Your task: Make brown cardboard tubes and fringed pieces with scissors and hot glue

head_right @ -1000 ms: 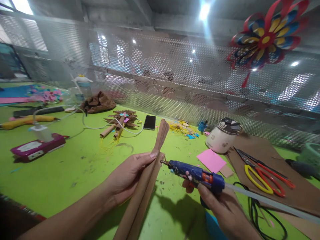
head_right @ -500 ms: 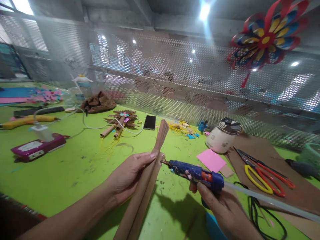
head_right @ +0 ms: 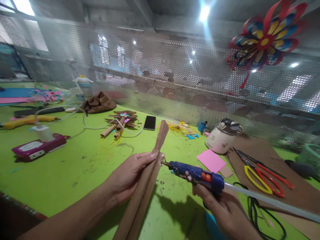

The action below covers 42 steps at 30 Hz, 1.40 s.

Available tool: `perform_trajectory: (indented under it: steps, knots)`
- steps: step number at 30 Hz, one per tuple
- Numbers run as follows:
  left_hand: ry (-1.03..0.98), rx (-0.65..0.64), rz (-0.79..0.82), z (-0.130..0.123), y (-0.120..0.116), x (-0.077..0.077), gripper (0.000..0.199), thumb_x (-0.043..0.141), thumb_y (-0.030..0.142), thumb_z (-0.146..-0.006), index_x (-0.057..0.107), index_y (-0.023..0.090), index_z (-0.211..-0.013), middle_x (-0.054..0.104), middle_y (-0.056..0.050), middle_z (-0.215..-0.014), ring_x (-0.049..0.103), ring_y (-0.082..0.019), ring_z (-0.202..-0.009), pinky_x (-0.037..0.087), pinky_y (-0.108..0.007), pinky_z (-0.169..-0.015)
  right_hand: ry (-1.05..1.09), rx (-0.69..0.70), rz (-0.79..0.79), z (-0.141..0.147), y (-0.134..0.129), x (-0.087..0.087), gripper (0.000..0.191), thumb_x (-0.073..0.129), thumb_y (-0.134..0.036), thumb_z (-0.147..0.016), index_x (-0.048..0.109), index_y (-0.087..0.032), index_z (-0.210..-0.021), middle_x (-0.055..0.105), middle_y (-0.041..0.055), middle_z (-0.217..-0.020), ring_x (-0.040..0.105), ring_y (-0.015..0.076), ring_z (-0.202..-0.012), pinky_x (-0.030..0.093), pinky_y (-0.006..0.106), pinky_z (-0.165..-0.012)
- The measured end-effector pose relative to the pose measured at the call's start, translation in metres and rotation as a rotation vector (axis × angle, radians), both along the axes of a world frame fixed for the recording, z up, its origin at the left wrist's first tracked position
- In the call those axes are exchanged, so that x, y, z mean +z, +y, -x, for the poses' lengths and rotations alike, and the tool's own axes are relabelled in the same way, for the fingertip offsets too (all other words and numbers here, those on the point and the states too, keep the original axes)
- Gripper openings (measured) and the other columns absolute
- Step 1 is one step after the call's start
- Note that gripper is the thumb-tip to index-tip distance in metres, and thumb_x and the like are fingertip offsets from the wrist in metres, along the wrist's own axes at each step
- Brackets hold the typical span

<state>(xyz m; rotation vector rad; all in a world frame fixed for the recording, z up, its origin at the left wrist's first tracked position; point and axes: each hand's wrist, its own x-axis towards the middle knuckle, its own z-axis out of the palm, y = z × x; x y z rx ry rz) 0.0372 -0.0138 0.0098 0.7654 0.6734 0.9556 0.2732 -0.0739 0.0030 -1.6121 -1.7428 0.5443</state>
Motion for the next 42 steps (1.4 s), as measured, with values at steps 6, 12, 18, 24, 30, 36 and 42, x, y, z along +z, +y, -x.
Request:
perform_trajectory:
  steps: [6, 12, 18, 24, 30, 36, 42]
  knots:
    - [0.001, -0.009, -0.009, 0.0005, 0.0000, 0.0008, 0.031, 0.066, 0.040, -0.076, 0.067, 0.011, -0.086, 0.062, -0.005, -0.070, 0.053, -0.010, -0.054, 0.044, -0.024, -0.053, -0.034, 0.016, -0.063, -0.0021, -0.0016, -0.0016, 0.040, 0.050, -0.052, -0.083, 0.070, -0.019, -0.071, 0.066, 0.0054, -0.064, 0.056, 0.0196, -0.058, 0.046, 0.026, -0.053]
    - [0.012, 0.000, 0.013, -0.0002, -0.0007, 0.0019, 0.032, 0.068, 0.041, -0.074, 0.066, 0.010, -0.083, 0.064, -0.007, -0.070, 0.056, -0.012, -0.056, 0.043, -0.024, -0.054, 0.036, 0.028, -0.027, -0.0035, 0.0026, -0.0021, 0.041, 0.045, -0.050, -0.086, 0.069, -0.019, -0.075, 0.066, 0.0053, -0.067, 0.058, 0.0195, -0.061, 0.047, 0.026, -0.054]
    - [0.014, -0.014, -0.011, -0.0001, -0.0012, 0.0007, 0.031, 0.064, 0.040, -0.078, 0.065, 0.010, -0.087, 0.065, -0.008, -0.076, 0.057, -0.013, -0.060, 0.043, -0.025, -0.056, 0.038, -0.012, -0.025, -0.0059, 0.0052, -0.0054, 0.044, 0.045, -0.052, -0.085, 0.069, -0.018, -0.073, 0.064, 0.0045, -0.064, 0.054, 0.0178, -0.055, 0.042, 0.026, -0.050]
    - [0.003, -0.013, -0.003, 0.0001, -0.0014, 0.0010, 0.028, 0.065, 0.037, -0.078, 0.066, 0.010, -0.086, 0.065, -0.008, -0.076, 0.057, -0.012, -0.062, 0.043, -0.024, -0.057, 0.038, 0.005, -0.043, -0.0026, 0.0073, -0.0016, 0.042, 0.046, -0.052, -0.085, 0.070, -0.018, -0.080, 0.062, 0.0029, -0.064, 0.050, 0.0152, -0.052, 0.038, 0.024, -0.046]
    - [0.014, -0.010, 0.020, 0.0001, -0.0014, 0.0026, 0.031, 0.067, 0.040, -0.075, 0.067, 0.011, -0.085, 0.061, -0.005, -0.069, 0.054, -0.011, -0.056, 0.040, -0.022, -0.053, 0.048, 0.040, -0.089, -0.0025, 0.0064, 0.0010, 0.043, 0.045, -0.051, -0.086, 0.067, -0.018, -0.069, 0.062, 0.0049, -0.063, 0.054, 0.0179, -0.056, 0.041, 0.025, -0.046]
    - [0.001, -0.012, -0.004, 0.0000, -0.0012, 0.0008, 0.031, 0.067, 0.039, -0.075, 0.067, 0.010, -0.086, 0.062, -0.006, -0.073, 0.053, -0.010, -0.057, 0.040, -0.021, -0.053, 0.027, 0.019, -0.075, -0.0008, -0.0003, 0.0004, 0.039, 0.048, -0.049, -0.085, 0.067, -0.019, -0.069, 0.061, 0.0036, -0.056, 0.057, 0.0201, -0.058, 0.046, 0.026, -0.050]
    - [-0.011, -0.019, -0.016, -0.0001, -0.0003, 0.0002, 0.030, 0.065, 0.038, -0.077, 0.066, 0.010, -0.087, 0.063, -0.007, -0.074, 0.055, -0.012, -0.059, 0.042, -0.023, -0.055, 0.110, 0.022, -0.061, 0.0008, 0.0054, 0.0003, 0.037, 0.048, -0.049, -0.085, 0.071, -0.021, -0.080, 0.060, 0.0022, -0.056, 0.047, 0.0150, -0.044, 0.038, 0.024, -0.039]
